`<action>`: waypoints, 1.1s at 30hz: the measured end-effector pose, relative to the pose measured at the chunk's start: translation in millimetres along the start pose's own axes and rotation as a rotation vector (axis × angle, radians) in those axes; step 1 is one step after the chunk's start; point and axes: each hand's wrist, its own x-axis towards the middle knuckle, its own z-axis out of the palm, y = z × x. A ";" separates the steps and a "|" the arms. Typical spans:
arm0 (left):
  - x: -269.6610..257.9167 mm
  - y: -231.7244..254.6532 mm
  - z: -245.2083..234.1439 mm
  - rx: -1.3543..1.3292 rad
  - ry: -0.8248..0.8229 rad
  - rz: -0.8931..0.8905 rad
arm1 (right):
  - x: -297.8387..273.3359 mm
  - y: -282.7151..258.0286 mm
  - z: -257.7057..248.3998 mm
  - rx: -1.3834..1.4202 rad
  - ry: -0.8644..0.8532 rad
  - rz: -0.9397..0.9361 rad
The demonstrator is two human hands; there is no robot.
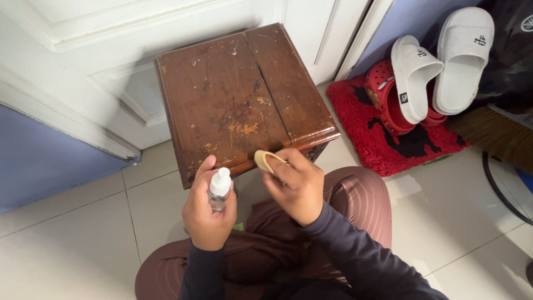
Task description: The person sits on the floor and cleans a small wooden stool. They spray a liquid from a small bottle onto the stool and wipe the surface and edges with a cloth.
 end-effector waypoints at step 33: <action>-1.5 -2.5 -1.3 0.004 -0.039 -0.015 | -33.8 85.3 -18.9 0.013 0.190 -0.044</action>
